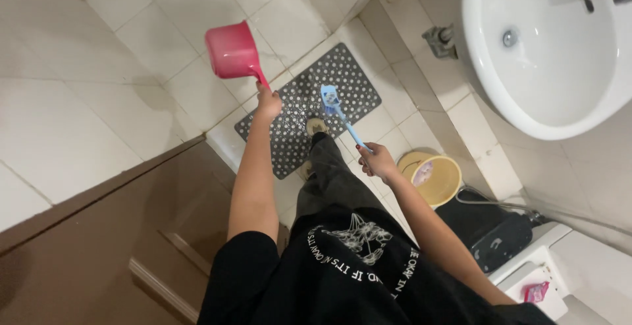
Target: Cleaning the bathroom floor and toilet area using a brush and soapy water.
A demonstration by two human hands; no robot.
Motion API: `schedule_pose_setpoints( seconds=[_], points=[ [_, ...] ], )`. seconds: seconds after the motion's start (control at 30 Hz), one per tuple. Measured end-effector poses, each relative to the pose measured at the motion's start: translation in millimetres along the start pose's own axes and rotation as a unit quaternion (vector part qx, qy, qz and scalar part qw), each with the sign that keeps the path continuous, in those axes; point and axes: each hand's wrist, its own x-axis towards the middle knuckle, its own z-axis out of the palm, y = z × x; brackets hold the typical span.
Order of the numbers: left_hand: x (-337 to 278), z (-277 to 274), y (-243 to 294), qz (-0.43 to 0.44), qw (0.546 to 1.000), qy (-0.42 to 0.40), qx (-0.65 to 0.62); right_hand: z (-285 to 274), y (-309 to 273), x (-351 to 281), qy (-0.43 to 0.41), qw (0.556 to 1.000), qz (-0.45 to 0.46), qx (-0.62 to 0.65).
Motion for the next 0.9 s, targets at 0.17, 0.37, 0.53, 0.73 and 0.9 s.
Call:
schedule_pose_setpoints(
  seconds=[0.17, 0.37, 0.53, 0.73, 0.9],
  points=[
    [42, -8, -64, -0.032, 0.983, 0.051, -0.172, 0, -37, 51, -0.022, 0.998, 0.032, -0.050],
    [-4, -92, -60, -0.251, 0.827, 0.015, -0.503, 28, -45, 116, -0.022, 0.988, 0.061, -0.138],
    [0, -150, -95, -0.330, 0.831, 0.000, -0.447, 74, -60, 172, -0.003, 0.993, 0.070, -0.093],
    [66, -206, -165, -0.305, 0.815, -0.045, -0.490, 161, -64, 248, 0.047, 0.972, 0.112, -0.201],
    [121, -242, -191, -0.291, 0.851, 0.012, -0.437, 239, -98, 294, 0.070, 0.970, 0.099, -0.209]
  ],
)
